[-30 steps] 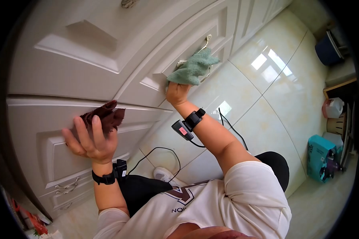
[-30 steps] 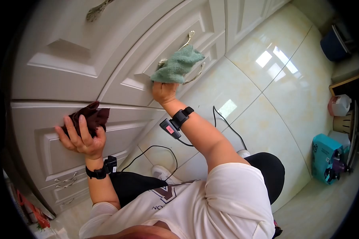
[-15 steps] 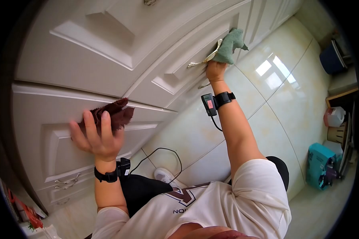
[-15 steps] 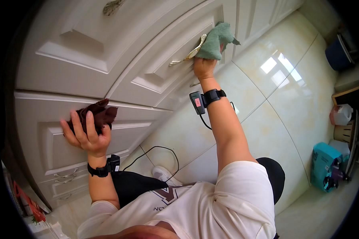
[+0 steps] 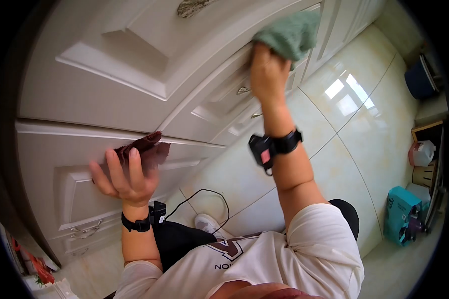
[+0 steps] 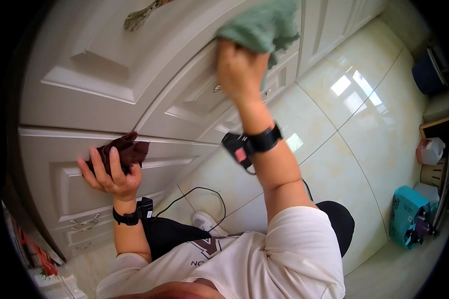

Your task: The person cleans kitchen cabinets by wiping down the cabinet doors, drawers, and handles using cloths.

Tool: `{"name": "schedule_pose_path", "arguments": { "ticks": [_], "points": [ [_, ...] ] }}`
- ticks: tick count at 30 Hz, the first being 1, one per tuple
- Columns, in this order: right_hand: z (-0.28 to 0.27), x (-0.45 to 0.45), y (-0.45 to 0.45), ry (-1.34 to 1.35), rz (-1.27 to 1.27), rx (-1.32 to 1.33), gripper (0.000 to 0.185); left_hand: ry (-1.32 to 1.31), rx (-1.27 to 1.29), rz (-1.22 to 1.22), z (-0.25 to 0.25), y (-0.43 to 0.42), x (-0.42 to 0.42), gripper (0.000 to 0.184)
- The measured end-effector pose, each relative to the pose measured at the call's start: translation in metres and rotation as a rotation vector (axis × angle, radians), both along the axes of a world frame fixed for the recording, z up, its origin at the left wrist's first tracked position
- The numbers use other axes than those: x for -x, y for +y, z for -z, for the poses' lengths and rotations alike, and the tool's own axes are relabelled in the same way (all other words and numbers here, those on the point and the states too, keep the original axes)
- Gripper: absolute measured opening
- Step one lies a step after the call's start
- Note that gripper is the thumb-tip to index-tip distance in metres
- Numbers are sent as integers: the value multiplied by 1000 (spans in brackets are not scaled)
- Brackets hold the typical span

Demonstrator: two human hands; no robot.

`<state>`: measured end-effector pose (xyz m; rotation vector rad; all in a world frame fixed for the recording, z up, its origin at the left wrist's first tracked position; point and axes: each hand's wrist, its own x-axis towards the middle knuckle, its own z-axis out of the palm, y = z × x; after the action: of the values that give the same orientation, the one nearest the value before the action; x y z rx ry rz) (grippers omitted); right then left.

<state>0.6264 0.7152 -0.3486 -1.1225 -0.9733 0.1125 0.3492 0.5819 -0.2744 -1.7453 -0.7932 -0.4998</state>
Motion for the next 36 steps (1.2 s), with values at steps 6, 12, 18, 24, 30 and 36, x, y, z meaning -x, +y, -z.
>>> {"name": "schedule_pose_path", "arguments": {
  "ticks": [6,12,18,24,30,36],
  "points": [
    [29,126,-82,-610,38,66,32,-9,-2,-23,0,-4,1,35],
    [40,129,-81,-433,-426,-58,44,-1,32,-1,1,-3,7,35],
    [-9,36,0,-338,217,-117,27,-10,33,7,-1,-3,6,36],
    [-44,-40,45,127,175,-281,21,-22,51,-7,-3,-5,4,36],
    [1,81,-36,-574,147,65,42,-29,39,-10,-3,-4,6,36],
    [-5,75,-47,-661,-253,-214,43,-38,85,-14,-6,-8,8,35]
  ]
}}
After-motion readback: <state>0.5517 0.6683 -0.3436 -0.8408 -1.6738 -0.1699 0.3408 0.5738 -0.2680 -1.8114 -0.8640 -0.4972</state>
